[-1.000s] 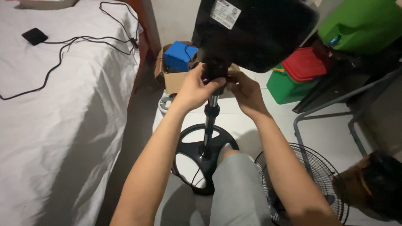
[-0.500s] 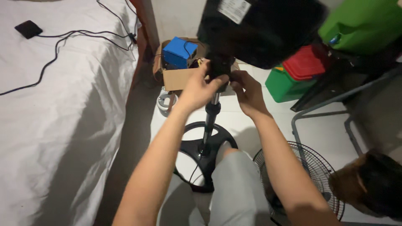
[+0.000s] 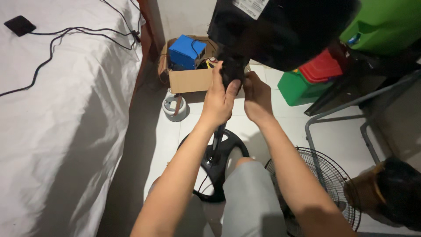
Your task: The person assembles a standing fan by attaching the motor housing to the stand, securing the front grille, and mounting the fan blades onto the motor shaft. The person uses a screwdriver to tighten components and a cloth to wipe the grille.
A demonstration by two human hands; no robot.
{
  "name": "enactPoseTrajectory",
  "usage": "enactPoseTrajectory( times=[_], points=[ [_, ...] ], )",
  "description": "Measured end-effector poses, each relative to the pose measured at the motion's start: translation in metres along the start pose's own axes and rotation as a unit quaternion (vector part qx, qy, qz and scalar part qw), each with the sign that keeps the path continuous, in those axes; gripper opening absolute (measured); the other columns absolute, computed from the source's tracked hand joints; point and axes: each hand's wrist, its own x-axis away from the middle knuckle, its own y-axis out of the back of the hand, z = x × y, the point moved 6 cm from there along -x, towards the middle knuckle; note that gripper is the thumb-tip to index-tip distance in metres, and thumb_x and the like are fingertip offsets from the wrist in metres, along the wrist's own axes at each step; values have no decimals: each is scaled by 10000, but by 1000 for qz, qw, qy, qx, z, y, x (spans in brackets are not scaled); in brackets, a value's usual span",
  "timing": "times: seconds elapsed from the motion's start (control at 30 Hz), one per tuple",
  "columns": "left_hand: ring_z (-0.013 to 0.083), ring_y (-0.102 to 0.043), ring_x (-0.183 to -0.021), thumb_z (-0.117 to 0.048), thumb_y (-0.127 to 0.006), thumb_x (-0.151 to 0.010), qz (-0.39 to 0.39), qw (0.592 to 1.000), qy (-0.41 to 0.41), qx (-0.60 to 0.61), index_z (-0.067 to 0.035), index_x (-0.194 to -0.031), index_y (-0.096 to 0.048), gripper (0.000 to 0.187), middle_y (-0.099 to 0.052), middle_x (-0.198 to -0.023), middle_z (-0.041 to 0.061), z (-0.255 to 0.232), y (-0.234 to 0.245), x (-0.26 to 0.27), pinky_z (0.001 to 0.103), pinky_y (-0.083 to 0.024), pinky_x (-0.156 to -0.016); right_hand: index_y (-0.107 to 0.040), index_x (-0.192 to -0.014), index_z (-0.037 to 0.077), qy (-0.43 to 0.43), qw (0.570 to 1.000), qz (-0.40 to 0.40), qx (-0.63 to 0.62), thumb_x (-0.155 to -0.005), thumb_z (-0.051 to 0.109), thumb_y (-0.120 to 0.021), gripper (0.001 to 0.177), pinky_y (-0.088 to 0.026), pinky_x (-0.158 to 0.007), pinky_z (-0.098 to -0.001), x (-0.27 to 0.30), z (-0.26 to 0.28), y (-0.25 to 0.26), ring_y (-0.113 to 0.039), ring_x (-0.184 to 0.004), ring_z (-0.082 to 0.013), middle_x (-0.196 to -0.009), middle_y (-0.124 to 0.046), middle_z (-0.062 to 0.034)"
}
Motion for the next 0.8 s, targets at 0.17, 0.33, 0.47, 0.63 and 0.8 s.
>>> enactPoseTrajectory(
  times=[0.17,0.33,0.47,0.63,0.8],
  points=[
    [445,-593,-1314,-397,-537,-1109,-4,998,-54,-13,-48,-1585,-258,653,-535,-1453,296,6,1,0,452,-479,-1093,-662,-1080,13,-250,953,114,-126,-1089,344,-469,382,-453,-602,-352,-12,-19,-3,-506,-655,-165,-743,-568,-57],
    [415,-642,-1256,-372,-521,-1094,17,1000,-17,6,-60,-1553,-301,596,-604,-1363,261,0,-1,1,437,-502,-1064,-591,-1227,57,-153,970,151,-117,-1021,223,-479,287,-556,-667,-347,-8,4,12,-619,-700,-160,-833,-647,-63],
    [400,-677,-1176,-383,-503,-1060,28,999,34,12,-61,-1552,-288,626,-652,-1268,242,2,-2,0,424,-513,-1028,-600,-1236,13,45,993,105,-23,-981,102,-561,273,-566,-821,-367,-9,8,20,-719,-921,-273,-1031,-734,-131],
    [443,-583,-1302,-401,-485,-1112,15,999,-28,-10,-37,-1555,-280,609,-563,-1395,276,2,-1,1,435,-454,-1097,-640,-1184,10,139,988,60,16,-974,78,-605,223,-540,-804,-419,-9,3,16,-688,-936,-391,-1010,-697,-213],
    [416,-579,-1323,-414,-471,-1126,16,998,-58,11,-24,-1550,-293,603,-546,-1416,263,5,-4,-2,429,-437,-1136,-667,-1122,39,37,996,83,20,-1032,205,-517,241,-528,-775,-404,-15,-1,12,-700,-863,-365,-884,-687,-202]
  ],
)
